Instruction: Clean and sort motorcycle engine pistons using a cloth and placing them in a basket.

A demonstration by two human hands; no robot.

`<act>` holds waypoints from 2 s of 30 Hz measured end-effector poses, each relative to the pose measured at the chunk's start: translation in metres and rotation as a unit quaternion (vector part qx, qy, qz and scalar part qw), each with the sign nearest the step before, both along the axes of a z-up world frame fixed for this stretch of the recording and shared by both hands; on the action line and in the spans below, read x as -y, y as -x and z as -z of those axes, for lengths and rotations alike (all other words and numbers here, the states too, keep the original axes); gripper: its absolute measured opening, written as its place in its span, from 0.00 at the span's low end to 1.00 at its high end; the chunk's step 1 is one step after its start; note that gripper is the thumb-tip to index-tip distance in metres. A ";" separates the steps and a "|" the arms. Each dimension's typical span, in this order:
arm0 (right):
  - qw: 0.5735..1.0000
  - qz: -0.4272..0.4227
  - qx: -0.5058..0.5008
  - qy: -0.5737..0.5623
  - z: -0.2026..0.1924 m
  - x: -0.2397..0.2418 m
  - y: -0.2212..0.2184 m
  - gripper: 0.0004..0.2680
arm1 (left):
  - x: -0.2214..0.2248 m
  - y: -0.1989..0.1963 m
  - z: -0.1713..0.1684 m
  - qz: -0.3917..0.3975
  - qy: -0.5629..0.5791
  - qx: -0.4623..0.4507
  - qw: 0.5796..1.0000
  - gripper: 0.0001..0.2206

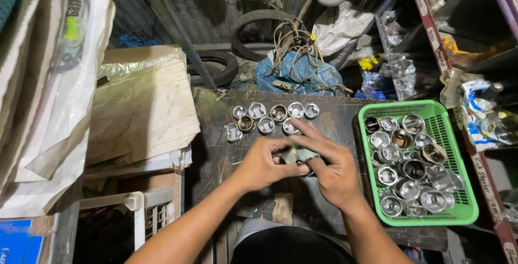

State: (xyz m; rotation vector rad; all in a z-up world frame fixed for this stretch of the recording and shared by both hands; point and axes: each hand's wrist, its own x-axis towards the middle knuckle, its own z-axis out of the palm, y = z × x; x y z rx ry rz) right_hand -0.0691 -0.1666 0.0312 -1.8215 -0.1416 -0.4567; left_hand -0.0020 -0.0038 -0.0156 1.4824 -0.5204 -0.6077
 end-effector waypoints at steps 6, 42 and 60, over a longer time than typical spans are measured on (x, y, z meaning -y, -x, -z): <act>0.994 -0.063 0.036 0.085 0.000 0.004 -0.004 0.26 | 0.007 0.009 0.033 0.022 0.026 -0.197 0.980 0.24; 0.975 0.102 0.043 -0.191 0.038 -0.006 0.003 0.09 | 0.008 0.005 -0.005 -0.087 -0.082 0.076 0.990 0.34; 0.962 0.136 0.162 0.173 0.037 -0.013 -0.011 0.14 | 0.014 -0.005 -0.016 -0.080 -0.135 0.130 0.979 0.29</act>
